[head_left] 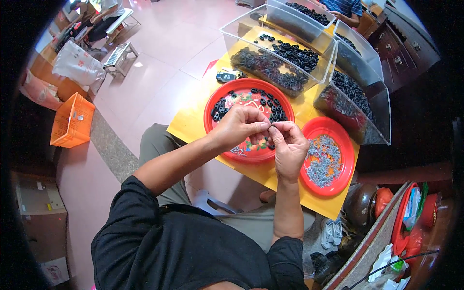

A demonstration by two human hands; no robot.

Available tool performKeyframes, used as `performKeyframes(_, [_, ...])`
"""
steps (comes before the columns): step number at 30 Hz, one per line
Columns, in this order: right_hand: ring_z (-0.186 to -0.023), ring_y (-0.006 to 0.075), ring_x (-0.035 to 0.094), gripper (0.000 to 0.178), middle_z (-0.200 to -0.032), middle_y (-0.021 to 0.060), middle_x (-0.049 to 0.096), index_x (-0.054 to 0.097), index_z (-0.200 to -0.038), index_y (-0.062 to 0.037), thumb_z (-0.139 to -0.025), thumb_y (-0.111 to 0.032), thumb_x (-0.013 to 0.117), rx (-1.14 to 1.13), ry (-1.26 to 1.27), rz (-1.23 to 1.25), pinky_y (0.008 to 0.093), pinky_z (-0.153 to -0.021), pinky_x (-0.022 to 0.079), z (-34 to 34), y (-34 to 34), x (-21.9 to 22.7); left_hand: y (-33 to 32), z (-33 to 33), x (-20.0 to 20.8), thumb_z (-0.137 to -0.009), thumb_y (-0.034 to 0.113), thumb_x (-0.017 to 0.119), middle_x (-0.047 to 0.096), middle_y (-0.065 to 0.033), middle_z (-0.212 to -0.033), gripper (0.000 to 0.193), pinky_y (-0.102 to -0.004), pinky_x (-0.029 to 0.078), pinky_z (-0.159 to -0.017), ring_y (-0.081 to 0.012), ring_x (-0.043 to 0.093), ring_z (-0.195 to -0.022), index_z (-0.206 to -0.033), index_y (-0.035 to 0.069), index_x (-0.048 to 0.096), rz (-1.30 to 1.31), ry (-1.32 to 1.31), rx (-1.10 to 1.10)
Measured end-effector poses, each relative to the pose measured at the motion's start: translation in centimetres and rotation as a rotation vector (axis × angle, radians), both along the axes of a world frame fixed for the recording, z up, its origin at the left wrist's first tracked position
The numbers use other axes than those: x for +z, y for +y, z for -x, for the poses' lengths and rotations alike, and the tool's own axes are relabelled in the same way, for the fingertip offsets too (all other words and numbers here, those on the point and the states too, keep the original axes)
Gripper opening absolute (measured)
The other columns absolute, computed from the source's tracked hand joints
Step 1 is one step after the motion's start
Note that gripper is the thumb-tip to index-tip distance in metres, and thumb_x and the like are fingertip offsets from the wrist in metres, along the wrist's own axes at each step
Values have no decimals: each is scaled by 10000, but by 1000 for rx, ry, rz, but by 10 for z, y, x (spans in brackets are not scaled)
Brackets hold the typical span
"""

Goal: The person assembles small plastic components by picking up pieces from a tray and connecting them together by hand.

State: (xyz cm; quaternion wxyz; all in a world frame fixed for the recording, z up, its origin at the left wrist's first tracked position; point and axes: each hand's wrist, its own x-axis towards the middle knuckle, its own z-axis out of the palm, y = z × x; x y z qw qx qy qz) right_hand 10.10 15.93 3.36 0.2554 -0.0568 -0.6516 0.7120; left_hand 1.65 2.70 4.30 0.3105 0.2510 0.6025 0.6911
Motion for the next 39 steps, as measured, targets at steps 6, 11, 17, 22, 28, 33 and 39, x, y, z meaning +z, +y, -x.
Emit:
performKeyframes(6, [-612,79,582,35,-739,47,600,549,-906,-3,-880,-11,570,-38,-50,136,200,-532,501,-6,14,9,-19,11,-26,-708,60,645,572,-125,-782,67,-408,474,-659,-322,593,-776,-770,43,627,338,1037,-38])
performKeyframes(11, [-609,88,597,39,-770,69,630,550,-913,-9,-885,-29,568,-30,-25,93,212,-512,510,-8,19,13,-21,25,-36,-673,84,645,573,-126,-766,79,-410,468,-643,-305,598,-755,-690,28,593,441,1084,-337])
performKeyframes(17, [-610,83,587,39,-759,51,617,557,-905,-9,-877,-24,580,-53,-18,85,209,-526,503,-7,22,9,-16,29,-35,-701,111,615,576,-128,-774,89,-419,465,-643,-316,597,-768,-718,28,588,465,1146,-525])
performKeyframes(22, [-623,76,581,40,-750,40,602,561,-900,-9,-871,-20,586,-69,-11,48,206,-532,500,-5,22,6,-17,22,-34,-755,132,577,586,-134,-807,104,-429,471,-669,-333,596,-790,-772,31,590,505,1244,-500])
performKeyframes(28, [-638,76,588,32,-777,42,605,558,-898,-6,-871,-5,575,-92,-59,-17,198,-519,494,-4,19,4,-24,30,-23,-748,54,579,580,-121,-707,56,-361,475,-595,-261,598,-661,-769,6,559,479,835,-412])
performKeyframes(33, [-646,81,598,33,-790,46,613,555,-897,-5,-875,-22,573,-5,-143,-14,206,-526,509,-3,16,2,-28,28,-36,-741,14,621,591,-81,-696,95,-292,478,-576,-140,590,-643,-824,-4,579,330,600,-301])
performKeyframes(39, [-638,80,593,30,-773,46,613,556,-893,-5,-874,-20,573,1,-158,-37,212,-536,506,-2,15,1,-31,25,-40,-765,11,586,598,-125,-791,92,-344,494,-654,-244,612,-721,-854,-11,588,304,747,-269])
